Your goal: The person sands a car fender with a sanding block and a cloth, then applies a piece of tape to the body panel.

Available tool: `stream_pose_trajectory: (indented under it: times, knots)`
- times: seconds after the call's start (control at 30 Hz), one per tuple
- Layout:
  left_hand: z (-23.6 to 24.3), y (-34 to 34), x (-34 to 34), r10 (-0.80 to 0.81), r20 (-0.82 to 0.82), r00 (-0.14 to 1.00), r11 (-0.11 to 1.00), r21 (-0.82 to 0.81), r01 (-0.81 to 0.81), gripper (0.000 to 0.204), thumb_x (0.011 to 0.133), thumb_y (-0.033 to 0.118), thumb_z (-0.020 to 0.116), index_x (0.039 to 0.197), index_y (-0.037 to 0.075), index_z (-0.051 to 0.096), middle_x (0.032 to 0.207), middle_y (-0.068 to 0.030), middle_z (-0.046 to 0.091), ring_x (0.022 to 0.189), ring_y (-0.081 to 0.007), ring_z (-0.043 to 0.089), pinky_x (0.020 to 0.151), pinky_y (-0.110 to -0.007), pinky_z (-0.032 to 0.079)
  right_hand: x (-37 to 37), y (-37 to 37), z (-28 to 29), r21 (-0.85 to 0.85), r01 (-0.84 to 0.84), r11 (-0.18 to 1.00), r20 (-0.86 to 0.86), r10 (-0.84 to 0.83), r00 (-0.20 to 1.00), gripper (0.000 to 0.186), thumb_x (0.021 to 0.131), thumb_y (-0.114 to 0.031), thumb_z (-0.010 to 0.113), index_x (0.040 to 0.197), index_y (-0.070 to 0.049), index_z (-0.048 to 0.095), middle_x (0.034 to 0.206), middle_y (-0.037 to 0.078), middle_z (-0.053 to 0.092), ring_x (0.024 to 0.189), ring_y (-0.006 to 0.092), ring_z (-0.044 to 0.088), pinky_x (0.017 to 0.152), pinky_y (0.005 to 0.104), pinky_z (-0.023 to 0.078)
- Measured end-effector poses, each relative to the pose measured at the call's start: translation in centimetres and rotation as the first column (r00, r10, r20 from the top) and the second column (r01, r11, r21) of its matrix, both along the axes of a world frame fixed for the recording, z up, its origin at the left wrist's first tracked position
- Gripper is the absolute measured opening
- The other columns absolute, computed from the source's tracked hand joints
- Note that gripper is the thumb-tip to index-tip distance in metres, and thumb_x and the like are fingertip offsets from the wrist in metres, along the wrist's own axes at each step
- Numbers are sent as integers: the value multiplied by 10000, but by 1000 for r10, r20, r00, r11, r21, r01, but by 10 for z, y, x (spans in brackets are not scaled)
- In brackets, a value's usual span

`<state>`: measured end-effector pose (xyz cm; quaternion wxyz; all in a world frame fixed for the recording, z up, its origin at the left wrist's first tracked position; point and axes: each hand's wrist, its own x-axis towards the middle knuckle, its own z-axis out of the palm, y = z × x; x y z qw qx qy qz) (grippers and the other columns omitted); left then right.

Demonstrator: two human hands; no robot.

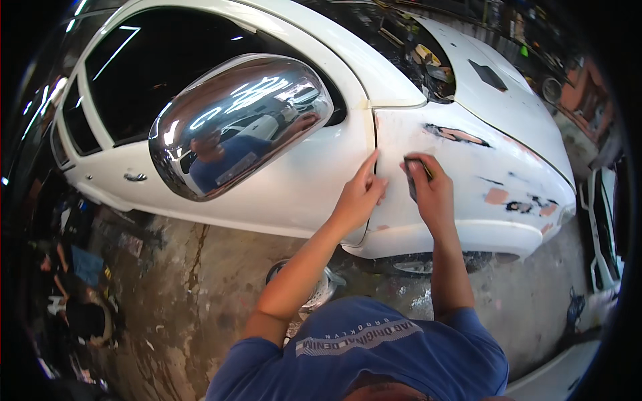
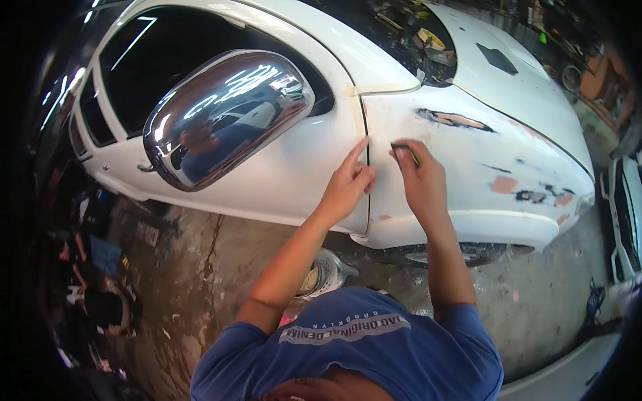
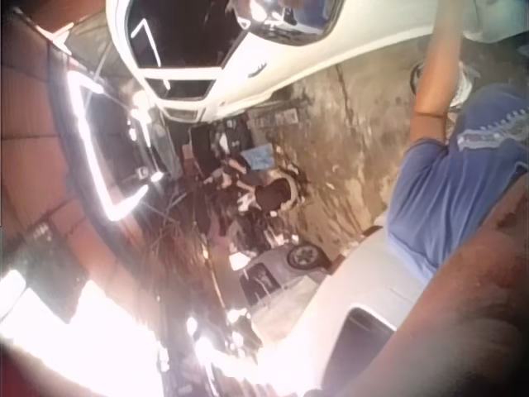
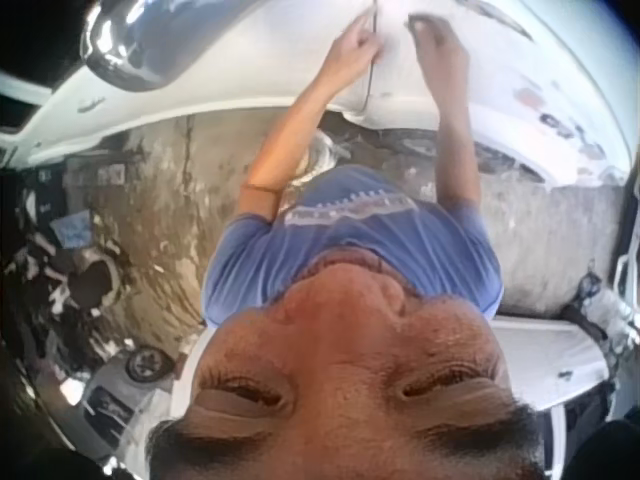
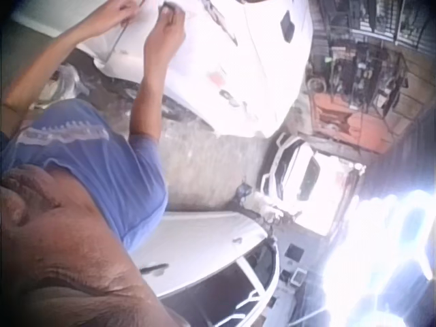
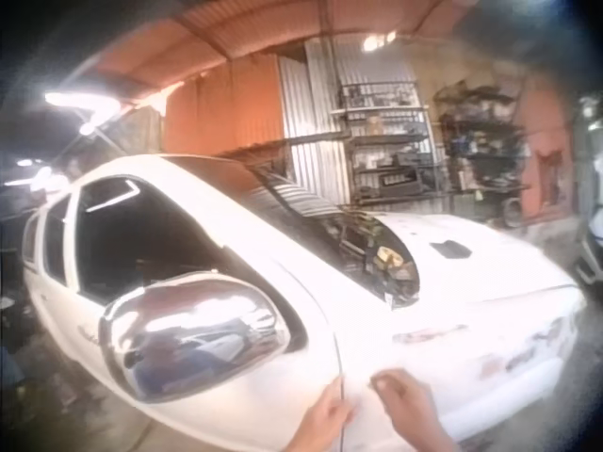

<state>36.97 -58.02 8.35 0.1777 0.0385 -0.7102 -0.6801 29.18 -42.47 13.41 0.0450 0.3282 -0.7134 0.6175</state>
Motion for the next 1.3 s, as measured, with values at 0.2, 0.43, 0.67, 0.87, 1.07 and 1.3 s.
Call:
stream_pose_trajectory:
  times: [0.2,0.43,0.67,0.87,1.07,1.3]
  knots:
    - [-75,-60,104,-154,258,954,947,-238,217,409,1023,161,553,1410,28,554,852,-60,648,742,-130,590,725,-282,504,4,-71,12,171,454,874,-313,-388,867,192,1000,-247,620,1074,-81,682,841,90,747,721,226,713,659,351,516]
    - [-286,-181,209,-33,495,868,992,-93,91,318,1015,173,567,1285,19,639,796,-68,679,646,-127,609,649,-273,514,4,-98,12,66,697,714,-521,-571,634,181,972,-243,635,1019,-69,639,984,128,708,843,359,683,713,464,529]
    - [-435,-264,297,43,660,750,958,-239,156,332,987,299,538,1076,17,689,732,-81,683,632,-167,649,601,-330,520,16,-133,30,24,760,649,-480,-659,578,232,950,-299,666,1001,-72,658,917,155,722,818,385,685,714,464,526]
    - [-430,-232,334,22,749,662,980,-147,134,292,968,245,521,942,9,692,699,-85,672,614,-178,646,558,-343,498,1,-126,10,-1,805,594,-500,-697,514,241,924,-308,688,984,-79,645,883,137,722,775,374,691,697,455,532]
    - [-487,-255,380,45,763,645,980,-160,121,236,902,180,574,1009,10,697,784,-174,693,663,-303,665,618,-434,517,0,-141,14,-77,815,575,-575,-693,435,211,907,-280,702,959,-85,642,865,113,716,759,345,692,674,430,535]
    - [-496,-241,415,-28,424,905,682,-654,328,189,723,183,757,782,30,662,840,-225,674,801,-406,663,671,-513,511,-14,-133,11,-118,831,543,-686,-650,327,161,886,-233,709,910,-96,628,850,68,688,756,278,695,654,402,534]
